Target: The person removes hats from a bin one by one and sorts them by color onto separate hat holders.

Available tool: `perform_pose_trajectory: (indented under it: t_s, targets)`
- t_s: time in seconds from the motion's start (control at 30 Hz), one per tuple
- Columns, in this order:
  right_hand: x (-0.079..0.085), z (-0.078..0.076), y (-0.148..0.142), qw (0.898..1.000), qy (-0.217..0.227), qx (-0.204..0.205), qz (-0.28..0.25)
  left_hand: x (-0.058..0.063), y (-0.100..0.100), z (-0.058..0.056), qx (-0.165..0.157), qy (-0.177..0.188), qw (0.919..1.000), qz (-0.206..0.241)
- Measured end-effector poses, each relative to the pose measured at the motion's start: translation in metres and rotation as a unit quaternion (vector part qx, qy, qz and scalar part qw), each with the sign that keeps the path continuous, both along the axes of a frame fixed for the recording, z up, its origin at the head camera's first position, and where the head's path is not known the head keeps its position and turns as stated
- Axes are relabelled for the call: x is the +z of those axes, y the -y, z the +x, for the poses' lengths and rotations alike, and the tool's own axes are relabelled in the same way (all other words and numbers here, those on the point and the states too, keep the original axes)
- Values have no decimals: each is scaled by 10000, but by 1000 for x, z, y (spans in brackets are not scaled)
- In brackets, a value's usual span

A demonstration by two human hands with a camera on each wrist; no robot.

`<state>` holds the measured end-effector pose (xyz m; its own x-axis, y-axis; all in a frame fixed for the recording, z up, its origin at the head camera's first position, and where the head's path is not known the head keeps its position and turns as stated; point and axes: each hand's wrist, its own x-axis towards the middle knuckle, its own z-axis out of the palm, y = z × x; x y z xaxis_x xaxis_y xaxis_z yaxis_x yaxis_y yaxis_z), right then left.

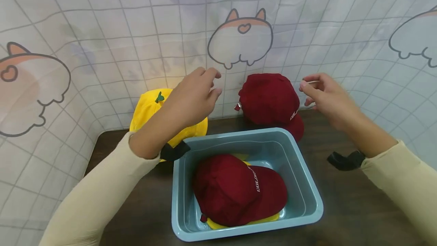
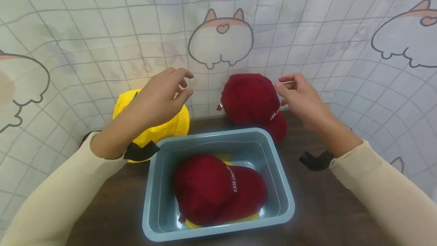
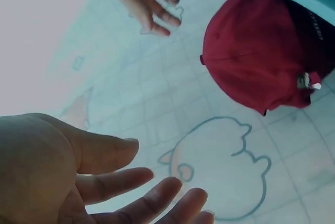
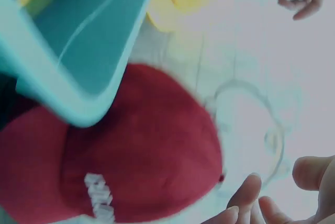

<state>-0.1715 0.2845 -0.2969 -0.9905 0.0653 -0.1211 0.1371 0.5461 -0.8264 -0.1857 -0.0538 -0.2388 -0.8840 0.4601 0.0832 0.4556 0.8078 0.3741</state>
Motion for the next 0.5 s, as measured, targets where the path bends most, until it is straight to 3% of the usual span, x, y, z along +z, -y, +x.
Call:
perform_pose_trajectory:
  t_s: [0.17, 0.37, 0.5]
  targets:
    - [9, 17, 36, 9972, 14, 707, 238, -9, 36, 27, -189, 19, 9998, -71]
    - [4, 39, 71, 9880, -5, 1460, 498, -36, 69, 55, -339, 226, 9988, -288]
    - [-2, 47, 91, 9789, -145, 1890, 760, -51, 85, 70, -300, 421, 9985, -174]
